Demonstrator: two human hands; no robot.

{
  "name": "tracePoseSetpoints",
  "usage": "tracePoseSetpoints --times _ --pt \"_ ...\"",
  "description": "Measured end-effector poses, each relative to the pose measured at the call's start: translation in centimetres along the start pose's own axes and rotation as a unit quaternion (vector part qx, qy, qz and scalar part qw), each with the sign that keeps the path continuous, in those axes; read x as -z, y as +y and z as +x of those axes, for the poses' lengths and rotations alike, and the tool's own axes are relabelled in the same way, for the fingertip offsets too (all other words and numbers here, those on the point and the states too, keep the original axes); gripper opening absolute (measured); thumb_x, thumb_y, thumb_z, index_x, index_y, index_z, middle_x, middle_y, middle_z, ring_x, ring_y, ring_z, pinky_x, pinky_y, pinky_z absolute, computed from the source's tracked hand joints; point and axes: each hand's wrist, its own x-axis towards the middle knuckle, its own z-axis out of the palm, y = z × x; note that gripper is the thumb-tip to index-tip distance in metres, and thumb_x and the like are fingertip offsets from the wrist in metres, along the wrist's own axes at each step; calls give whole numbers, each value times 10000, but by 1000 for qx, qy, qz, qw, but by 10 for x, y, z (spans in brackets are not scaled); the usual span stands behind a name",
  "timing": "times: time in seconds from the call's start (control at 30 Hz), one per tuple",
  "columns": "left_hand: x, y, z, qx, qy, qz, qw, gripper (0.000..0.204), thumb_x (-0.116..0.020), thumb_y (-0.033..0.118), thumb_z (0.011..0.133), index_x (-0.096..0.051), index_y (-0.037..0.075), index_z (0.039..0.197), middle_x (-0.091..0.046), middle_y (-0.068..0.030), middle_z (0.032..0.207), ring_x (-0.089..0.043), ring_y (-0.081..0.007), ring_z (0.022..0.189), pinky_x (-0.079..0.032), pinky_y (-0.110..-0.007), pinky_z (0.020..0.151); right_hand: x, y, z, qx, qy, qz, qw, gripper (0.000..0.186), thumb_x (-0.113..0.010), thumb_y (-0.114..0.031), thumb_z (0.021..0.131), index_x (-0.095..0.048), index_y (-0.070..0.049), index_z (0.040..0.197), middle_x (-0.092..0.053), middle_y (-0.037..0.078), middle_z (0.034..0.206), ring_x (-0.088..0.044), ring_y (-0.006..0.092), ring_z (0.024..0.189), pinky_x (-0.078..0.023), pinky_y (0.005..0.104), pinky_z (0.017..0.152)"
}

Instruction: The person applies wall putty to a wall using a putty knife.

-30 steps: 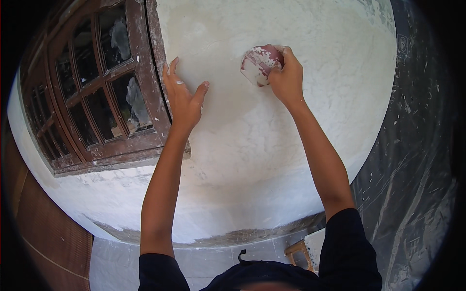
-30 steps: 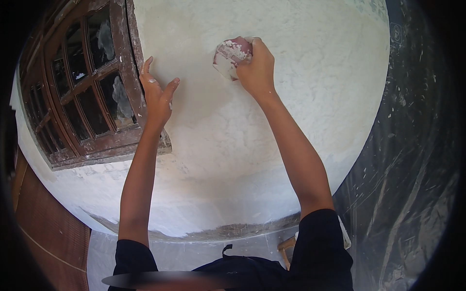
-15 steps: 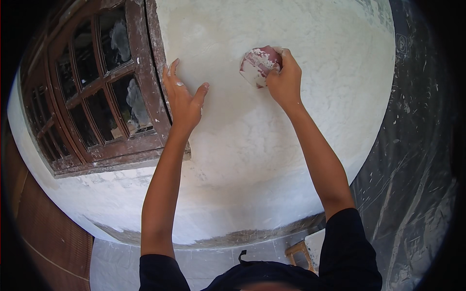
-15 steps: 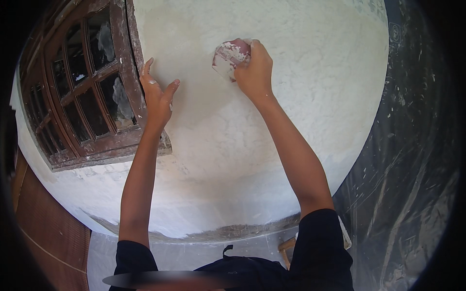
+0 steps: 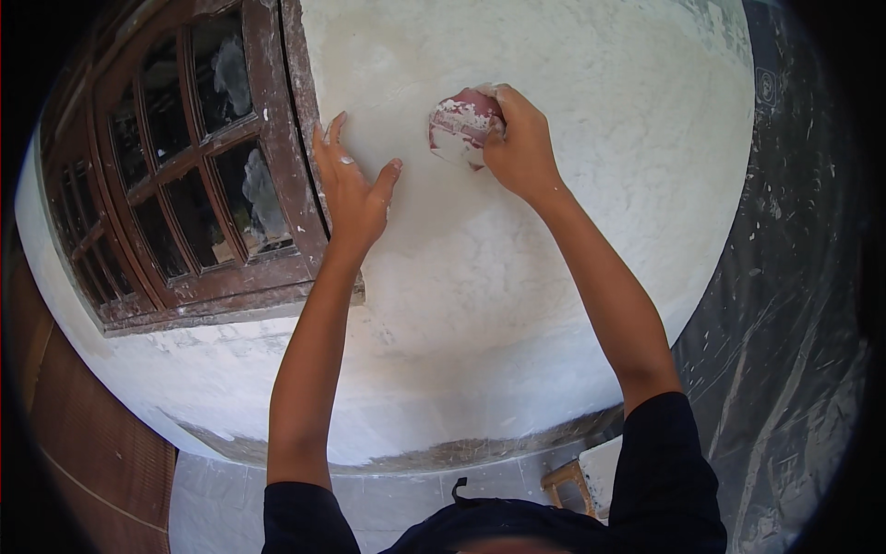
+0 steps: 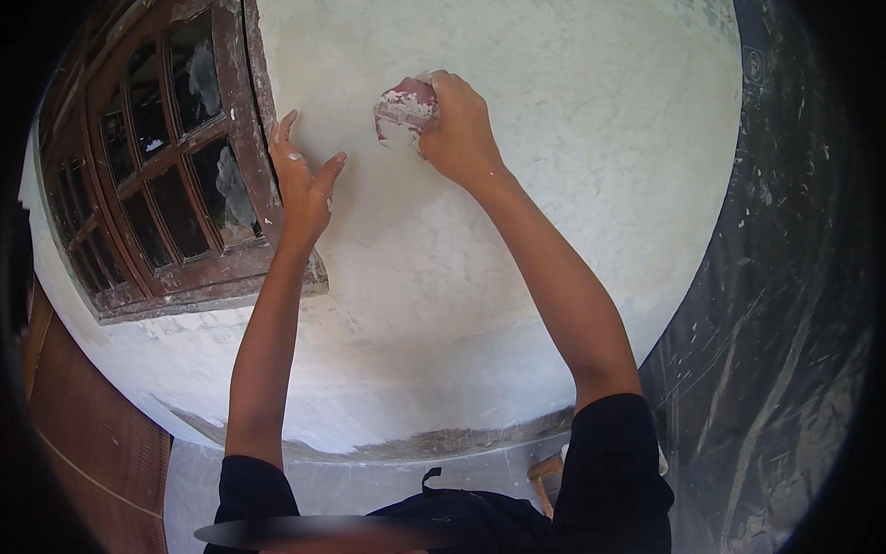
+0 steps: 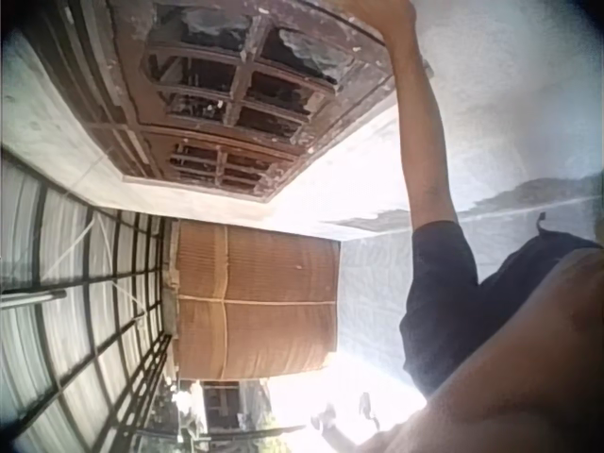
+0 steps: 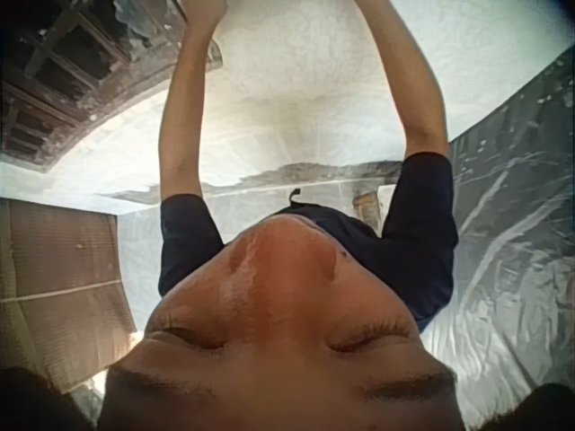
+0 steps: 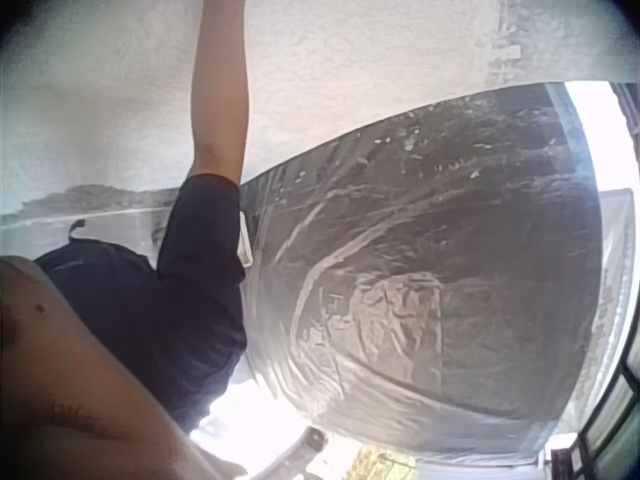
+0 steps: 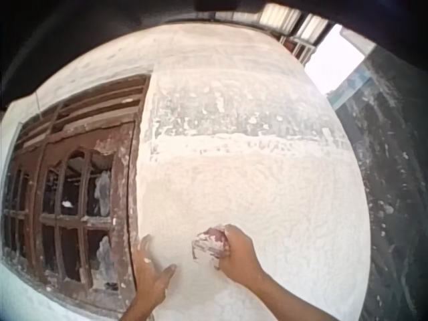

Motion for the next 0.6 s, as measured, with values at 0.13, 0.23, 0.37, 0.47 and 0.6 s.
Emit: tracePoseSetpoints --times 0.13,0.23,0.37,0.47,0.6 --pt "2 -3 0 -7 -8 -6 1000 804 -719 179 796 -260 -36 1420 -198 -307 1473 -148 -455 1411 -175 -500 1132 11 -1 18 -101 58 55 992 384 -494 135 699 -574 41 1062 -648 220 1006 -641 360 946 -508 395 833" --pt "1 -5 0 -9 -8 -1 1000 803 -719 182 798 -261 -35 1420 -197 -307 1472 -149 -453 1411 -177 -502 1131 3 -1 15 -34 -4 38 999 382 -490 131 716 -575 48 1079 -658 215 1006 -655 336 941 -518 384 830" --pt "1 -7 1 1 -3 -23 1000 806 -720 195 800 -262 -36 1422 -188 -306 1473 -153 -452 1409 -183 -498 1131 9 2 24 -100 21 22 995 385 -499 133 727 -574 36 1092 -663 208 1015 -663 328 943 -522 380 836" --pt "0 -5 0 5 -8 -5 1000 815 -722 199 799 -256 -37 1425 -179 -310 1472 -162 -456 1405 -189 -498 1130 9 2 20 -78 42 47 995 383 -509 128 712 -575 31 1077 -664 207 998 -658 339 933 -514 384 840" --pt "-3 -10 -1 -5 -1 -4 1000 821 -723 203 798 -251 -39 1425 -172 -316 1472 -155 -458 1406 -189 -500 1129 2 5 16 -49 10 -2 999 353 -502 123 732 -572 39 1068 -663 209 1007 -659 336 950 -511 388 845"
